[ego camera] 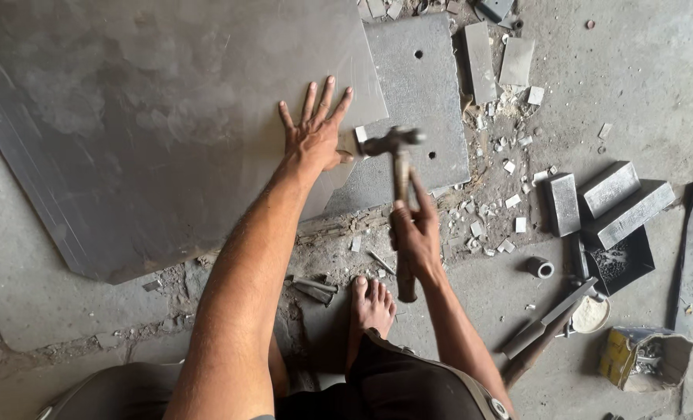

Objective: The person uses a hammer and a metal punch to drive fasteners into a large metal sheet. They repeatedly position the punch over pre-drilled holes and strike it to secure the metal sheet to the underlying surface.

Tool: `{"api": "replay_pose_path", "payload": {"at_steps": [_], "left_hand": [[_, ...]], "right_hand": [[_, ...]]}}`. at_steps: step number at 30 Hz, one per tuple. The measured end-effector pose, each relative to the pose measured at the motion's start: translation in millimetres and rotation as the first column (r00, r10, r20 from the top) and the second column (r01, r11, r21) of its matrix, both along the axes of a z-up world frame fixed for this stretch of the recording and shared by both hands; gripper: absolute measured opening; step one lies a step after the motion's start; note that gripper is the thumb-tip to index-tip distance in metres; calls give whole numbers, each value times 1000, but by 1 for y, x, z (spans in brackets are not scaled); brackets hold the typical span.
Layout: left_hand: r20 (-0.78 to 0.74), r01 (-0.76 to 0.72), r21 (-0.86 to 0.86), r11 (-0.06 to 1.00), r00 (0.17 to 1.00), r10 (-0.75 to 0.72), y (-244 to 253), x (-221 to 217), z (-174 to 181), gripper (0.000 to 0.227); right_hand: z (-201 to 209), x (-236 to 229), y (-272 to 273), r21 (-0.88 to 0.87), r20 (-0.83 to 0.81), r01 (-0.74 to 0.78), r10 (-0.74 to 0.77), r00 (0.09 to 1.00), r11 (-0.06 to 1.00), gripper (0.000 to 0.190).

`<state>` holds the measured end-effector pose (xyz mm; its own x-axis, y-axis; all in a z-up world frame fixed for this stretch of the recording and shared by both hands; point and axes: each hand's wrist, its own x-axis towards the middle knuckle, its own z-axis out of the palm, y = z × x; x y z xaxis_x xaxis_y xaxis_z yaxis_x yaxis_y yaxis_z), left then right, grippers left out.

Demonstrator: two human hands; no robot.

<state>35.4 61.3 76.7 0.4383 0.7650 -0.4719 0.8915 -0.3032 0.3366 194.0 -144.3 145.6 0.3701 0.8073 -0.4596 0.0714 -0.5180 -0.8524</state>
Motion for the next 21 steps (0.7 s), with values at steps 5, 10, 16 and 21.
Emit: {"api": "replay_pose_path", "payload": {"at_steps": [5,10,16,21], "left_hand": [[-5,13,-4,1000,1000,-13,-7,-2,-5,138],[-20,12,-3,1000,1000,-12,1,-3,-2,141],[4,14,16,1000,1000,-14,-3,-4,-4,141],[-4,-9,1,1000,1000,9,2,-4,-1,138]], "right_hand": [[4,7,-6,227,-145,151,-120,982,962,68],[10,11,-5,47,-193,25,-16,981,999,69],[-11,1,11,24,110,-69,66,992,997,72],[-25,2,14,197,382,-217,128,915,956,64]]}}
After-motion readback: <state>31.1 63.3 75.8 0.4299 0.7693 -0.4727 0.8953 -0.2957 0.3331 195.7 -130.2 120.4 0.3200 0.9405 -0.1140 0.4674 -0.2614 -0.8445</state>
